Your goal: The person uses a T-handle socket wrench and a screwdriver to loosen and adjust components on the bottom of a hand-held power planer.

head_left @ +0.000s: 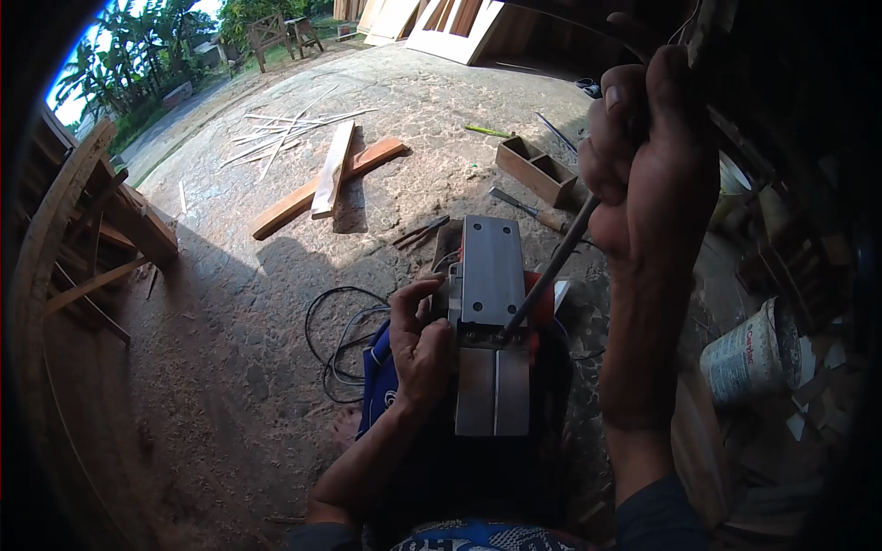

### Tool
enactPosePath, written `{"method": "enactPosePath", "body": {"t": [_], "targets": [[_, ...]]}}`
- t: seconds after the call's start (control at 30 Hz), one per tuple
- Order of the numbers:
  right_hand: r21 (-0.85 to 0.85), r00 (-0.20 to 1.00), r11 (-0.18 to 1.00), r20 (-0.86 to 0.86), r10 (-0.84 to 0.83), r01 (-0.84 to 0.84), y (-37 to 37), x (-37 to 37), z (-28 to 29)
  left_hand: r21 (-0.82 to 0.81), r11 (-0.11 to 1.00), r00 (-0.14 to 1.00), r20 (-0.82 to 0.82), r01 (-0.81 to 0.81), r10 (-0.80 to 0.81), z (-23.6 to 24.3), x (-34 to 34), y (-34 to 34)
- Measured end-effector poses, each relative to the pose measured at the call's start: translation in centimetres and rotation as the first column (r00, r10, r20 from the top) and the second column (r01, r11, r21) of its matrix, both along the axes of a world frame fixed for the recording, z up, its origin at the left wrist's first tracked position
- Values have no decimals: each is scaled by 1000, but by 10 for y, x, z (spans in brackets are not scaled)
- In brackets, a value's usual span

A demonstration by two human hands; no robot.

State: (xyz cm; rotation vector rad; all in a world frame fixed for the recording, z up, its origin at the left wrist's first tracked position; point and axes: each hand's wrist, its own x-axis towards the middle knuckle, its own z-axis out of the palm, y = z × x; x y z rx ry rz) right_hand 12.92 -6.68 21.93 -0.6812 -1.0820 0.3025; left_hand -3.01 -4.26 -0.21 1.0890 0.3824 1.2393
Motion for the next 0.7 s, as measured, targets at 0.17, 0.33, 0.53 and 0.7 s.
{"method": "enactPosePath", "body": {"t": [0.17,0.33,0.53,0.7], "targets": [[12,1000,1000,15,1,-2,3,-1,-8,-7,1000,1000,-5,2,-2,-7,0,2],[11,998,998,27,-65,65,3,0,-11,-10,1000,1000,-17,-5,5,-5,1,1],[22,989,990,28,-142,141,9,-14,-6,33,999,1000,10,-5,5,-7,2,3],[-192,960,941,91,-265,278,7,-37,8,44,998,999,0,-37,37,-13,2,5]]}}
